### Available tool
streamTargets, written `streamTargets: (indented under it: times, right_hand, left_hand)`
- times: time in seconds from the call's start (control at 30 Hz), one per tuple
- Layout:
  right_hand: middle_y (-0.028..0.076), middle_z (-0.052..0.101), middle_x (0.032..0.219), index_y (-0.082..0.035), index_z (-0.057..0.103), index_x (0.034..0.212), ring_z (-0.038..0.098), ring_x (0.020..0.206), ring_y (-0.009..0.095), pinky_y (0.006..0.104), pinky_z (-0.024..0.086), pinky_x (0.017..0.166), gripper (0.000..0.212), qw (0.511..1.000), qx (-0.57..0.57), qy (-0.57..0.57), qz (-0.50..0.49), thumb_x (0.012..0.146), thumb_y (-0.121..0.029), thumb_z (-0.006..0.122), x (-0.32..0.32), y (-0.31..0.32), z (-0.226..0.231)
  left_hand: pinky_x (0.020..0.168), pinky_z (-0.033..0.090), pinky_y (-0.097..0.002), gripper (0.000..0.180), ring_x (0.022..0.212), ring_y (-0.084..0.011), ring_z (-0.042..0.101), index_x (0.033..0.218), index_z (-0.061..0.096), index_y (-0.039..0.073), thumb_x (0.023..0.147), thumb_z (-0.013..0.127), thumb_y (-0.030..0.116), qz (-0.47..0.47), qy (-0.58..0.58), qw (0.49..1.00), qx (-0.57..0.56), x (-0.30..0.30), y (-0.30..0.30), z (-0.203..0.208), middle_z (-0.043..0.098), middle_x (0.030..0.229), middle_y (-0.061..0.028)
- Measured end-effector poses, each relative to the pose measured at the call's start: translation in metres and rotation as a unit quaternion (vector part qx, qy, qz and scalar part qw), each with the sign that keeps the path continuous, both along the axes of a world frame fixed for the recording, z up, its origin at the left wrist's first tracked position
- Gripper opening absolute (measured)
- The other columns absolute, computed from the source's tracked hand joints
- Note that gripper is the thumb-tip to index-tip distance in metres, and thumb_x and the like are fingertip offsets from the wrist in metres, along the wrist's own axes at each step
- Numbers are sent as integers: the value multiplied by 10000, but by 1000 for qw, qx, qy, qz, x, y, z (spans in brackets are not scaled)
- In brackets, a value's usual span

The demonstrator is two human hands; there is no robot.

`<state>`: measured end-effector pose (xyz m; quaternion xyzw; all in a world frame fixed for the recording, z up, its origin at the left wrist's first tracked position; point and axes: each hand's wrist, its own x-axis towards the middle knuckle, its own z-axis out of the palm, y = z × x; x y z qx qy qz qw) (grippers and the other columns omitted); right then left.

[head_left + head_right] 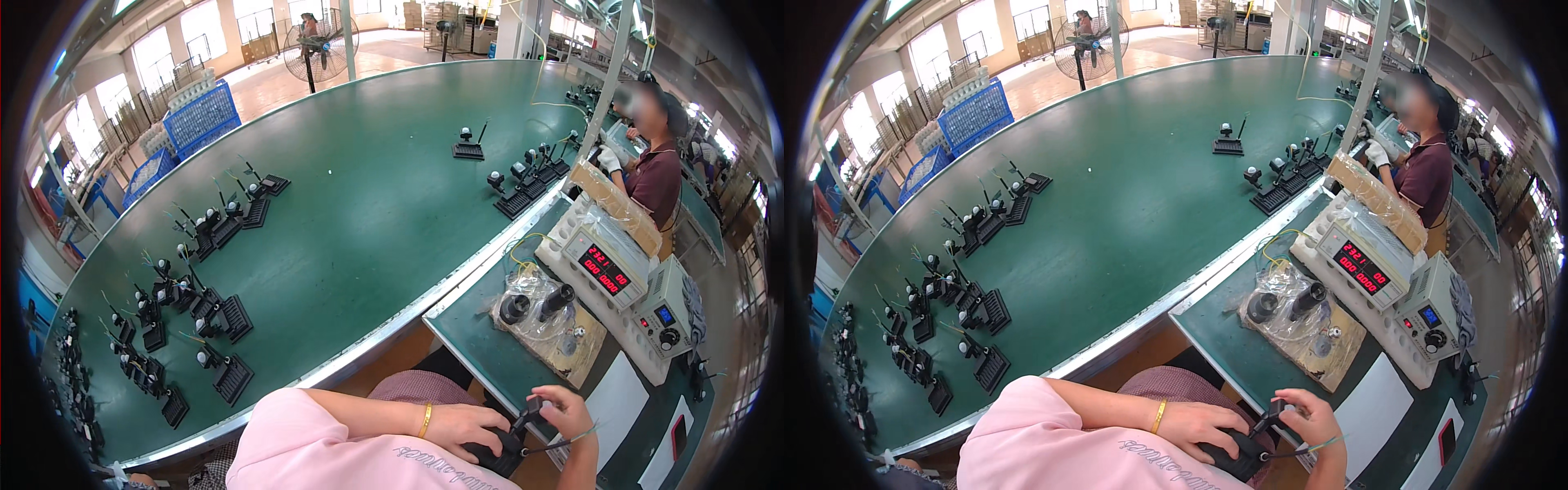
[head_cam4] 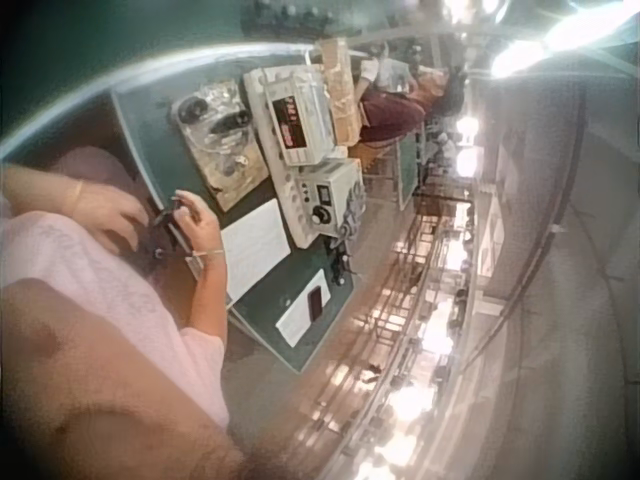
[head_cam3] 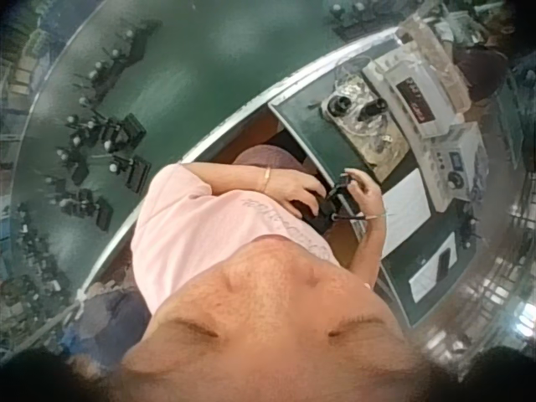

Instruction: Measuring small electronic or plastic components with a ruler and using a digital testing device on an assembly line.

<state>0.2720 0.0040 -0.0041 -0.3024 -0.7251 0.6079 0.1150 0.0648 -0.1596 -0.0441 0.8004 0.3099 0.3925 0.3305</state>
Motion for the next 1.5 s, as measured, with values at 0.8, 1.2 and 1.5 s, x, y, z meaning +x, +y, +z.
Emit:
streamTargets:
  times: [0.8,1.2,1.5]
  right_hand:
    - [105,671,1020,-6,632,1121,636,872,174,286,504,775,463,994,105,27,-20,691,-131,750,-20,-50,1]
    - [73,641,918,-6,568,1164,499,676,49,192,404,560,288,982,-113,65,-138,878,-43,576,-36,-30,-44]
    - [107,647,841,-15,622,1040,628,660,161,258,493,602,165,987,148,15,-68,885,-34,569,-46,-29,-50]
  left_hand:
    - [902,470,-435,387,1083,-396,526,1098,620,88,739,737,169,58,-37,997,29,0,-17,-6,490,1205,-198]
    - [950,418,-416,380,1086,-350,508,1093,624,68,744,713,191,807,209,546,-85,-201,-166,-30,570,1103,-182]
    - [1008,345,-455,310,1164,-367,444,1054,596,51,745,610,25,793,248,555,-34,-187,-129,-37,502,1196,-195]
